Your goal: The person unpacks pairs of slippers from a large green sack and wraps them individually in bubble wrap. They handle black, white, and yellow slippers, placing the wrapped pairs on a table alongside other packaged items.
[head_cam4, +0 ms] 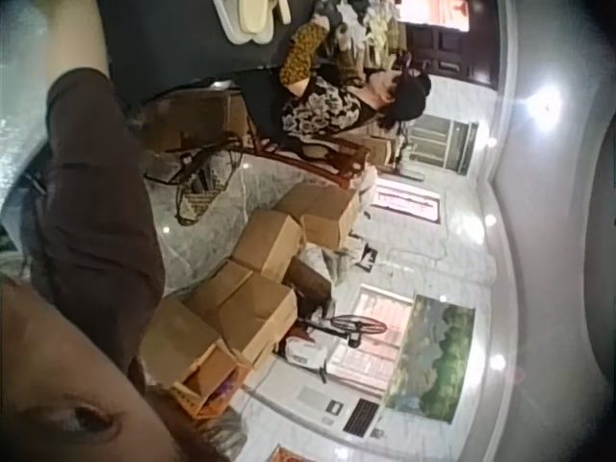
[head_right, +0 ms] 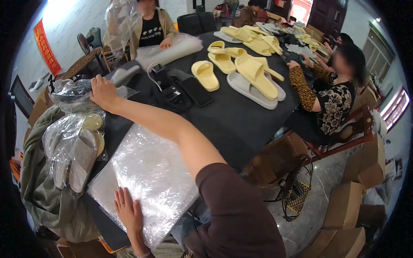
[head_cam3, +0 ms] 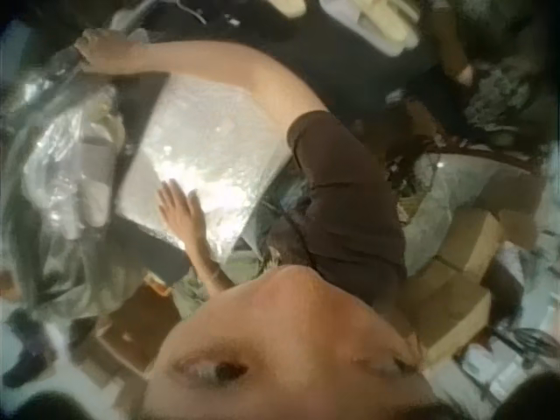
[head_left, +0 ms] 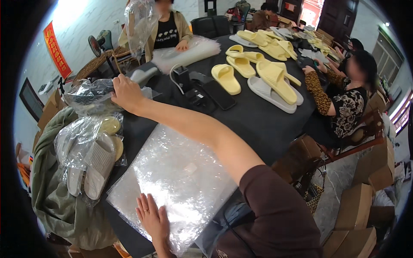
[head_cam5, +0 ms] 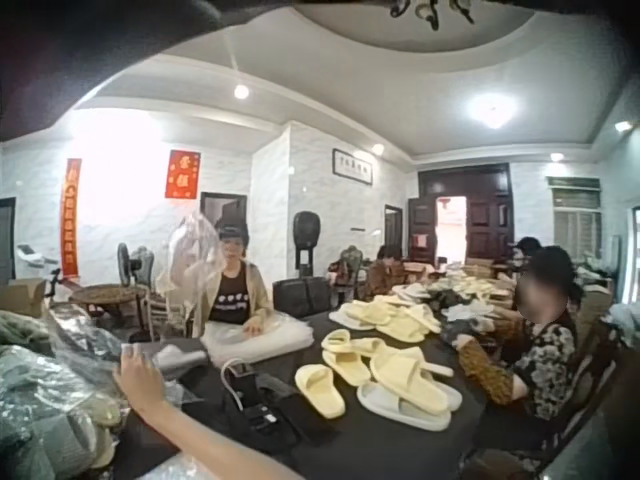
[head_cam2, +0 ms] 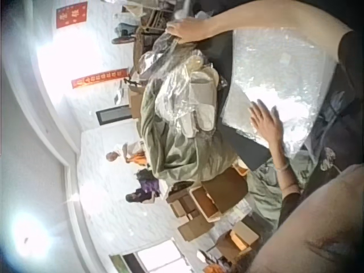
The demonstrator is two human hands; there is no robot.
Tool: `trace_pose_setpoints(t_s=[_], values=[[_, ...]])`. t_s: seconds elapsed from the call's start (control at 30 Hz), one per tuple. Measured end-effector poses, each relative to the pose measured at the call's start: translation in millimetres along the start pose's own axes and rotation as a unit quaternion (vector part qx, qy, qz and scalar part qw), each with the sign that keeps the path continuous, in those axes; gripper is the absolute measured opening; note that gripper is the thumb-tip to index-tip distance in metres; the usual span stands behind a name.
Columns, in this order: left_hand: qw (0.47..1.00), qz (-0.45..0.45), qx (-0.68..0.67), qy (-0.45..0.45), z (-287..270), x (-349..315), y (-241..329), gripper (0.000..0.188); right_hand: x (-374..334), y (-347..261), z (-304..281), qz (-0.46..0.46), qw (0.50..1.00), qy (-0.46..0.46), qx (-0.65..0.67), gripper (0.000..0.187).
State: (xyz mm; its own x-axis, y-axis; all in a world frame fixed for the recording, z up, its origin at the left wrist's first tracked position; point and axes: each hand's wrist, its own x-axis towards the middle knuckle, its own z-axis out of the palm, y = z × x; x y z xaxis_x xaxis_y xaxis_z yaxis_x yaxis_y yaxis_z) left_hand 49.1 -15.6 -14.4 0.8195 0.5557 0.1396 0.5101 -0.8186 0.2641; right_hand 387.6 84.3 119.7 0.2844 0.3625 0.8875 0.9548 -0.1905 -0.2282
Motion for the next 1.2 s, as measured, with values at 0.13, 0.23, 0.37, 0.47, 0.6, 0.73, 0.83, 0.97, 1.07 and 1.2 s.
trace_pose_setpoints(t_s=[0.13,0.23,0.37,0.47,0.6,0.73,0.83,0.97,1.07,1.2], values=[[1.0,0.023,0.007,0.011,3,0,-2,0.054,-14,5,-80,-0.04,0.999,0.005,-0.023,0.034],[0.999,0.033,0.0,0.018,4,0,-3,0.053,-43,-11,-141,-0.098,0.989,-0.007,-0.112,0.03],[0.997,0.051,-0.034,0.049,0,-12,-7,0.05,-109,-59,-190,-0.182,0.944,-0.079,-0.263,0.036],[0.979,0.045,-0.19,0.066,-18,-26,13,0.047,-174,-101,-210,-0.167,0.946,-0.239,-0.141,0.051],[0.77,-0.083,-0.633,0.017,-20,-43,30,0.063,-194,-121,-238,-0.114,0.795,-0.583,0.126,0.054],[0.645,-0.183,-0.742,0.018,-19,-59,25,0.061,-160,-95,-221,-0.08,0.879,-0.464,0.075,0.037],[0.578,-0.174,-0.796,-0.043,-27,-65,32,0.064,-130,-31,-182,-0.115,0.914,-0.388,-0.006,0.061],[0.51,-0.241,-0.814,-0.138,-19,-54,58,0.054,-109,19,-118,-0.003,0.881,-0.461,0.107,0.09],[0.536,-0.246,-0.788,-0.177,-18,-41,72,0.046,-112,37,-85,0.131,0.864,-0.483,-0.053,0.084],[0.608,-0.254,-0.727,-0.195,-7,-20,77,0.039,-114,66,-61,0.154,0.834,-0.525,-0.071,0.052]])
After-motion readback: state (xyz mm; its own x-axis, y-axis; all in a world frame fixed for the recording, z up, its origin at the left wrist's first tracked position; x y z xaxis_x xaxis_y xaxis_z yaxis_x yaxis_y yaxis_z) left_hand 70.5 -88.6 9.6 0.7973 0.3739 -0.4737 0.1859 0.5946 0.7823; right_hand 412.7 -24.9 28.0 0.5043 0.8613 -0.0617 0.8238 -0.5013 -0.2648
